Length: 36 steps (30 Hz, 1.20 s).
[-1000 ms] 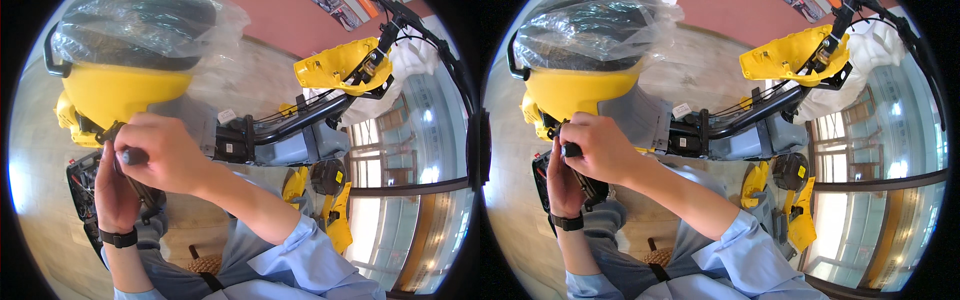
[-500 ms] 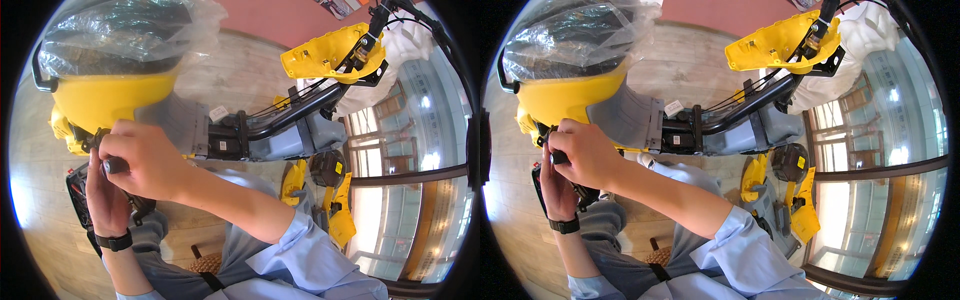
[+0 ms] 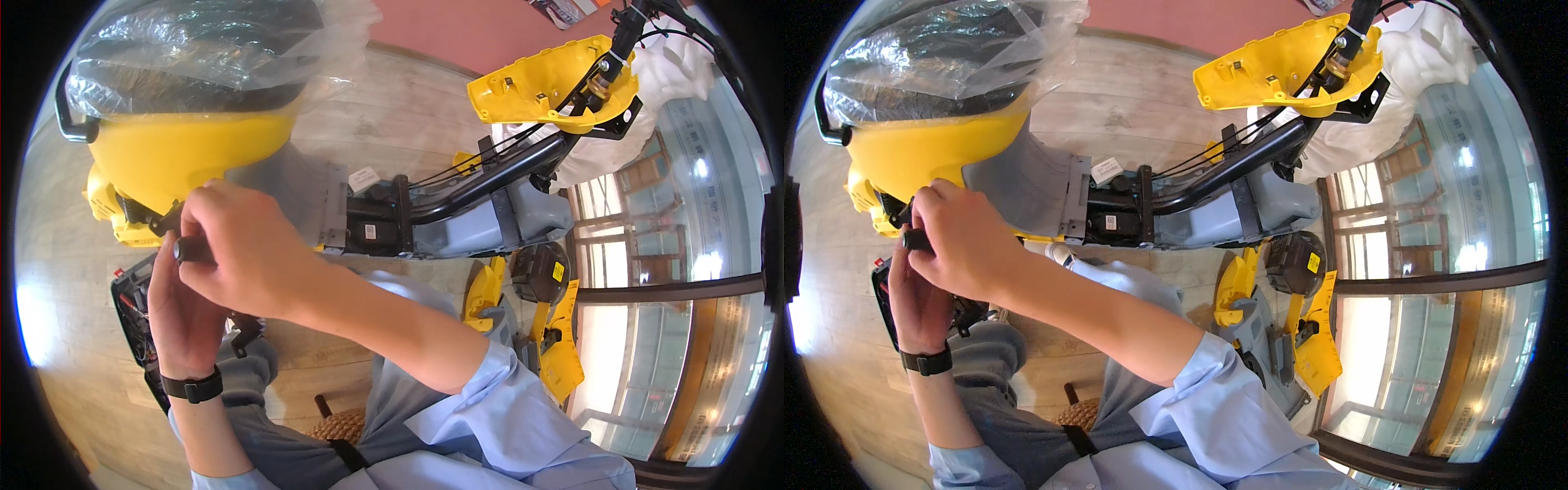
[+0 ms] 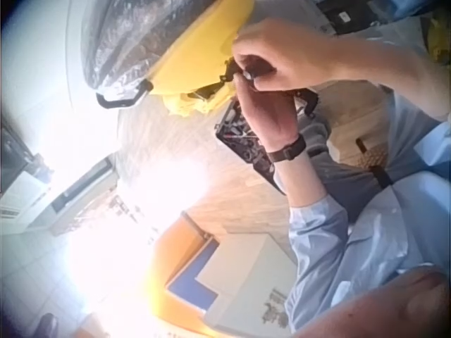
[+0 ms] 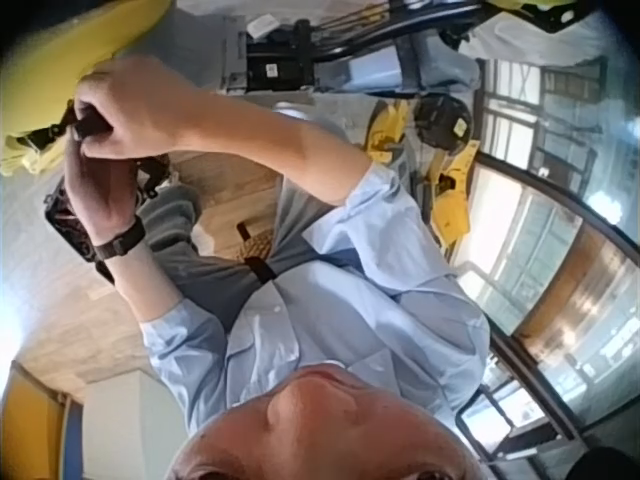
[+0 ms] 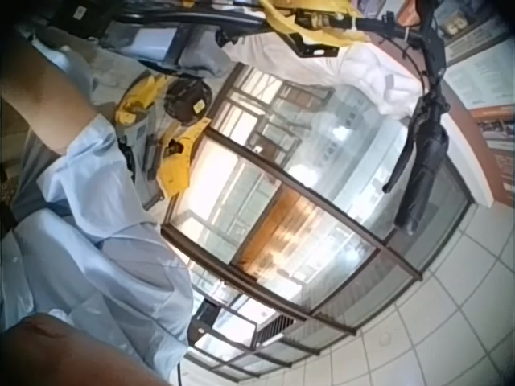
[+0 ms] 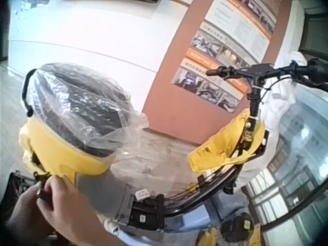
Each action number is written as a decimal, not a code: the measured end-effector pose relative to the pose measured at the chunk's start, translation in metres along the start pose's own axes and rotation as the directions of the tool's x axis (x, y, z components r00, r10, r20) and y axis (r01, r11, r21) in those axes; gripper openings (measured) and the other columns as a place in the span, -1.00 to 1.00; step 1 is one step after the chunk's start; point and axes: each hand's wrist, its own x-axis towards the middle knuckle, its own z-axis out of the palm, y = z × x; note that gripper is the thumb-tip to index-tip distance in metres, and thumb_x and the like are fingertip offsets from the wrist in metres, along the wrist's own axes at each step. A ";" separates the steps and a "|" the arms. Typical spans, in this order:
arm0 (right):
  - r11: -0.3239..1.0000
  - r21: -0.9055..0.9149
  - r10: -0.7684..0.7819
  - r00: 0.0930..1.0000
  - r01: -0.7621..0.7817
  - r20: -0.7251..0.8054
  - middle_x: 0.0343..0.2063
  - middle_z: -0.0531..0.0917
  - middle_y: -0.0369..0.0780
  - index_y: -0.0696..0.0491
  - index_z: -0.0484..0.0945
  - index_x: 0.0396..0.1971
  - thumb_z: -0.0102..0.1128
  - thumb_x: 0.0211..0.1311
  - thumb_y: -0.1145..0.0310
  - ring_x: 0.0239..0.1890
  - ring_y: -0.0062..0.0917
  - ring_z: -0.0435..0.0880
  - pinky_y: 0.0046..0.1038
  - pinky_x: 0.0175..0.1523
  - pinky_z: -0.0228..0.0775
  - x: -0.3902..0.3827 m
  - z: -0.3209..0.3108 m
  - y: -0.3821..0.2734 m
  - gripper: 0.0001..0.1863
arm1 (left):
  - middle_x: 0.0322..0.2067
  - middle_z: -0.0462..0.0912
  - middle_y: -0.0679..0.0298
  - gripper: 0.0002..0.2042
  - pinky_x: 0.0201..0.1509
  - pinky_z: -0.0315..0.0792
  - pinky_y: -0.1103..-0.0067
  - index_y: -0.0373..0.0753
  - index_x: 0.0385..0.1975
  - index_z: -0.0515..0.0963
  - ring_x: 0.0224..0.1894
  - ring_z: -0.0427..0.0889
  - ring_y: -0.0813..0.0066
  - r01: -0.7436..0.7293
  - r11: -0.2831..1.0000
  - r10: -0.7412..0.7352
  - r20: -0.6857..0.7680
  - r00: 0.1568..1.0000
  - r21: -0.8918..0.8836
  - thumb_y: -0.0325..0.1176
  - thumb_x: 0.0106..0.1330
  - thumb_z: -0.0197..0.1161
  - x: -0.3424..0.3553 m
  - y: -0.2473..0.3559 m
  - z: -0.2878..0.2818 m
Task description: Repairing and disassembling the digital display panel of a yellow electric scooter using a screwdriver.
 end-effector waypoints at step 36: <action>0.735 -0.236 0.668 0.620 -0.635 0.412 -0.37 0.70 -0.32 0.12 0.65 -0.24 0.28 0.26 0.20 -0.35 -0.57 0.66 -0.51 -0.24 0.46 -0.025 0.034 0.092 -0.72 | -0.18 0.67 0.32 -0.62 -0.16 0.49 0.52 -0.13 -0.05 0.54 -0.09 0.66 0.46 -0.285 0.914 0.264 -0.111 0.958 -0.288 0.03 0.36 0.23 -0.008 0.007 0.014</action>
